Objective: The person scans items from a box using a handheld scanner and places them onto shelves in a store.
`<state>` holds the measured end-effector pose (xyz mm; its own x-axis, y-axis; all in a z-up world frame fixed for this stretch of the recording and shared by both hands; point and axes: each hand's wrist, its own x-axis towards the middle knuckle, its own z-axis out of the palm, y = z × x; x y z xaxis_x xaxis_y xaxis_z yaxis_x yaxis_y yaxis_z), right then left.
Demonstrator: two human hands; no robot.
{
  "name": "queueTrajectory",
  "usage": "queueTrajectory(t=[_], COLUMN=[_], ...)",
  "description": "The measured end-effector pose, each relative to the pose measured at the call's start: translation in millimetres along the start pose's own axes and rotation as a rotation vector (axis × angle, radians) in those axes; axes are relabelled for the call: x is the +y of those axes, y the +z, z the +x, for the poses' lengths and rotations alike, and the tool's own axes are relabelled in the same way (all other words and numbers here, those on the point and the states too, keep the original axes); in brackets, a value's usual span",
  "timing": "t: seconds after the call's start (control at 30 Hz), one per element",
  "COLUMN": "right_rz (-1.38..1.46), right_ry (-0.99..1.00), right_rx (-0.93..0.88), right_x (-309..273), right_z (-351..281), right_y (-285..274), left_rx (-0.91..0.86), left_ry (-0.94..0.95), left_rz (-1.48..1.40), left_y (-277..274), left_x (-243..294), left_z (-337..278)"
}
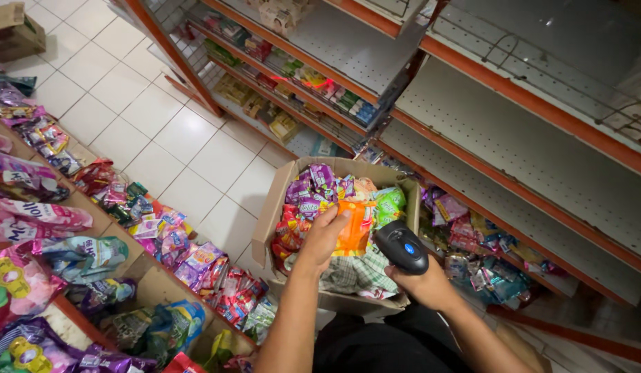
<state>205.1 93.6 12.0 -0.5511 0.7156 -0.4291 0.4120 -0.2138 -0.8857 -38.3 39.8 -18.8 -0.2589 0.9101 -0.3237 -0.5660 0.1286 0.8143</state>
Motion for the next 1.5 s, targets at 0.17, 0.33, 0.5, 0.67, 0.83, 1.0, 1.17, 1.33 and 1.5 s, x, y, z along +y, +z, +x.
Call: queueTrajectory(t=[0.17, 0.33, 0.5, 0.67, 0.83, 1.0, 1.17, 1.33, 1.5], right_rz=[-0.049, -0.328, -0.485, -0.523, -0.538, -0.5, -0.471, -0.501, -0.502], right_ry=[-0.09, -0.073, -0.108, -0.116, -0.054, -0.084, -0.058, -0.073, -0.109], right_rx=[-0.036, -0.185, -0.187, -0.097, -0.125, -0.139, -0.121, -0.126, -0.11], right_x=[-16.3, -50.5, -67.0, -52.0, -38.4, -35.8, -39.6, -40.6, -38.1], right_z=[-4.2, -20.3, -25.4, -24.5, -22.3, -24.1, -24.8, -25.0, -23.7], right_y=[3.7, -4.8, -8.2, -8.3, -10.2, -12.0, -11.9, -13.9, -15.4], left_rx=[0.025, 0.044, -0.015, -0.096, -0.095, -0.102, -0.075, -0.08, -0.082], left_ry=[-0.015, -0.01, 0.002, -0.006, 0.007, -0.073, -0.069, -0.05, -0.04], left_rz=[-0.008, 0.163, 0.44, 0.466, 0.509, 0.369, 0.41, 0.434, 0.485], left_y=[3.9, 3.3, -4.1, -7.6, -8.5, -3.1, -4.3, -5.3, -5.4], left_x=[7.7, 26.6, 47.4, 50.9, 52.6, 54.1, 53.7, 50.2, 49.1], left_z=[-3.6, -12.5, -21.0, -20.8, -23.0, -26.6, -29.6, -28.6, -28.8])
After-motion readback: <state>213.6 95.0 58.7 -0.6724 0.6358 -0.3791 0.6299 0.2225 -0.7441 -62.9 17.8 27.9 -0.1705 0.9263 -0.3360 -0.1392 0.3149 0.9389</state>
